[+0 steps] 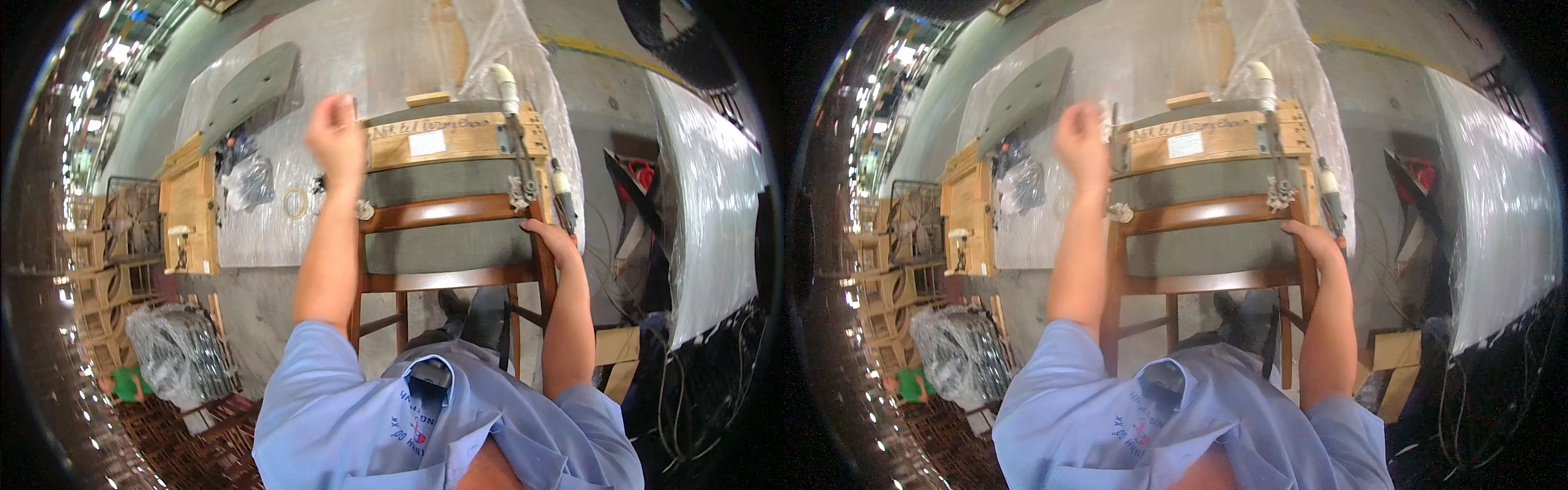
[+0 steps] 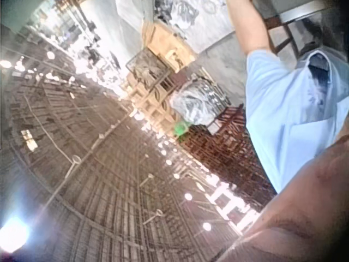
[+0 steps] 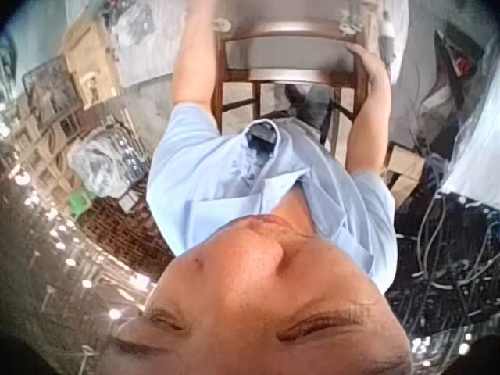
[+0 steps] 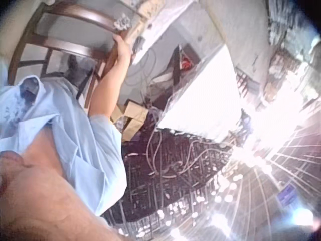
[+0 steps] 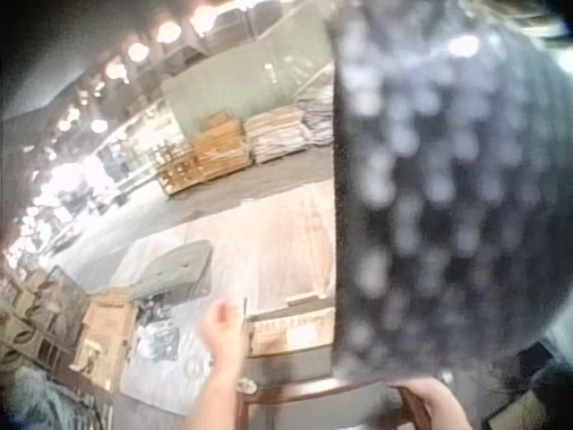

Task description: The person attaches a fabric seat cushion to a wooden chair frame using a power screwdriver. They position the cushion, drive screws into the frame, and repeat the process for another chair.

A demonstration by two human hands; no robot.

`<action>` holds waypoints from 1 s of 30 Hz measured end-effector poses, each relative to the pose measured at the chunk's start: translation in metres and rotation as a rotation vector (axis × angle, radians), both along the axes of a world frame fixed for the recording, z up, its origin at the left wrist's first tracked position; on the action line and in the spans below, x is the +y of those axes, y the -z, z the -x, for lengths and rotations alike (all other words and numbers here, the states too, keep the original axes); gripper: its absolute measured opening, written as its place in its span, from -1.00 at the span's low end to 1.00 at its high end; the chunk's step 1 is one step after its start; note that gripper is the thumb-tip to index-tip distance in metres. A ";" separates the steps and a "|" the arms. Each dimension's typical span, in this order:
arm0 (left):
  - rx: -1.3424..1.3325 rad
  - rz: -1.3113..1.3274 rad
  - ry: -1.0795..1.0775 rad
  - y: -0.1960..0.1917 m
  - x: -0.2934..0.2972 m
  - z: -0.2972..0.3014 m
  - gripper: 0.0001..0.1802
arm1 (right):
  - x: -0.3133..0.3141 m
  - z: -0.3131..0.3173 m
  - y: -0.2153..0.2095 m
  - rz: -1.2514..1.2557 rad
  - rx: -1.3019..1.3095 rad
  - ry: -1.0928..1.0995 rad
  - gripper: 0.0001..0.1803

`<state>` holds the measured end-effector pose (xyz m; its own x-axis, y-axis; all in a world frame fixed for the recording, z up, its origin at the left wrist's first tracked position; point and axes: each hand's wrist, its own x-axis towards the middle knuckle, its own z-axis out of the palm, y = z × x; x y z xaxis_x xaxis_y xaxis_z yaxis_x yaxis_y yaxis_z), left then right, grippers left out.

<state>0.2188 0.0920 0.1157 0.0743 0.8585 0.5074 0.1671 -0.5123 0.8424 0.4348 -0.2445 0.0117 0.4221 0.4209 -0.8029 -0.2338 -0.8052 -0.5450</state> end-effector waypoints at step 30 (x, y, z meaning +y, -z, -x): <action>1.105 0.269 -0.227 0.262 0.031 0.259 -0.89 | 0.010 -0.097 0.067 0.096 -0.899 -0.342 -0.32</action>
<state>-0.0405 0.1235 -0.1468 0.1936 0.9792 0.0610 0.9449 -0.2028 0.2571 0.5316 -0.2346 -0.0556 0.7626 0.5845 -0.2773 0.4939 -0.8028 -0.3340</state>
